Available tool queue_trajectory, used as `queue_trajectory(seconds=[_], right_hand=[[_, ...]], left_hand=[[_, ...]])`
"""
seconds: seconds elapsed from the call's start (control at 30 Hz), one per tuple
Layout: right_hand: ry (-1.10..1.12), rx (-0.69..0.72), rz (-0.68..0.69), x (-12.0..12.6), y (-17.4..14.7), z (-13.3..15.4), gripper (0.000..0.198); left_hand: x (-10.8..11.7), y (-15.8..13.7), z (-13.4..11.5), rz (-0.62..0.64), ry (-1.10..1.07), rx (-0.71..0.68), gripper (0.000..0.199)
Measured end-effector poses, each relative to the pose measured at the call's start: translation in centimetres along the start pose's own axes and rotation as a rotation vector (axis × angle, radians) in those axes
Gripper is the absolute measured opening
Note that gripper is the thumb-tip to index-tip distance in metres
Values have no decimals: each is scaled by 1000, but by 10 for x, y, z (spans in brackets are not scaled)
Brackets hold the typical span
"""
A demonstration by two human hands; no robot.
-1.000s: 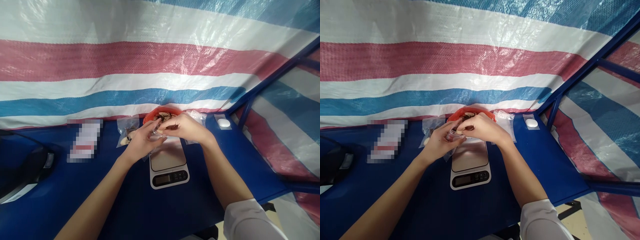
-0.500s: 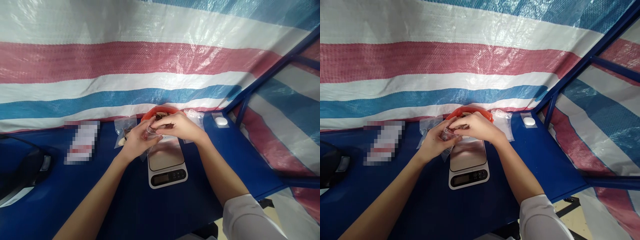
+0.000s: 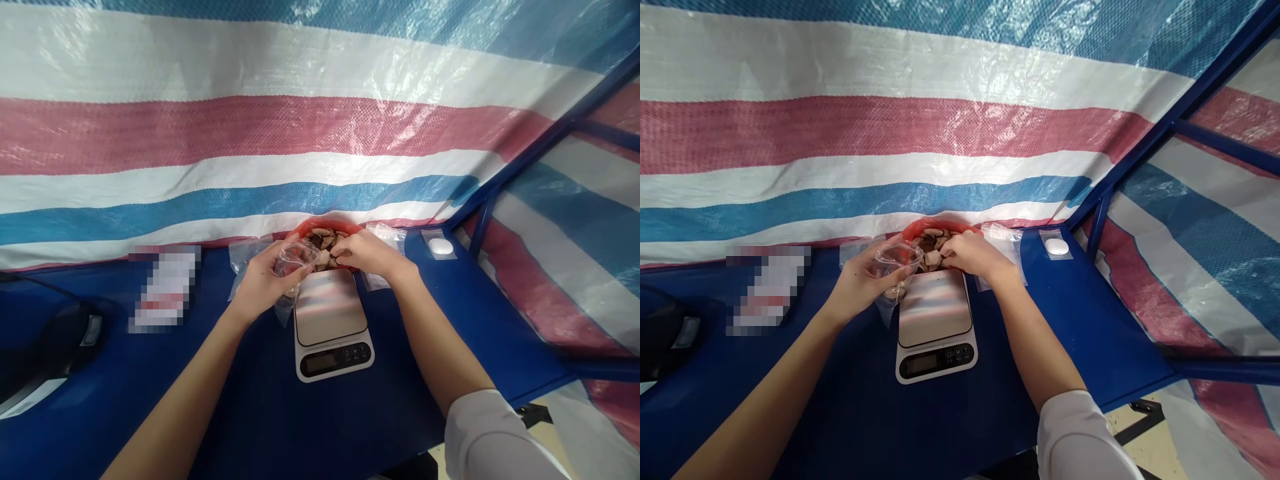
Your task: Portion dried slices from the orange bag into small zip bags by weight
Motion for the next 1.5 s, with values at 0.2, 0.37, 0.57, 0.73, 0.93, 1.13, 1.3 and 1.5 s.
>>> queue_trajectory(seconds=[0.2,0.37,0.57,0.73,0.93,1.13,1.3,1.5], right_hand=[[-314,-154,12,-23,13,4,32],[-359,-208,25,-31,16,2,37],[-269,-184,-2,-31,17,-2,34],[-149,-119,-60,-30,18,-5,27],[84,-12,-80,-26,18,-15,21],[244,16,-117,-19,14,-24,18],[352,16,-185,-9,6,-28,17],[592,63,-301,6,-5,-20,21]], left_hand=[[-2,0,5,33,-9,-30,64],[-3,-1,6,34,-22,-37,63],[-4,-1,7,37,-35,-19,59],[-4,-1,6,39,-35,-5,56],[-4,-1,3,41,-39,-3,57],[-5,-1,2,55,-59,-6,61],[-5,-2,4,43,-21,0,59],[-7,-3,1,53,0,-13,61]])
Point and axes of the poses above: each hand's wrist, its own y-axis towards the middle knuckle, its own x-axis out of the back of the hand, z = x × y, the point moved 2 cm from there along y, towards the middle knuckle, and after that the axes turned 5 degrees about z, right-handed, at the moved point
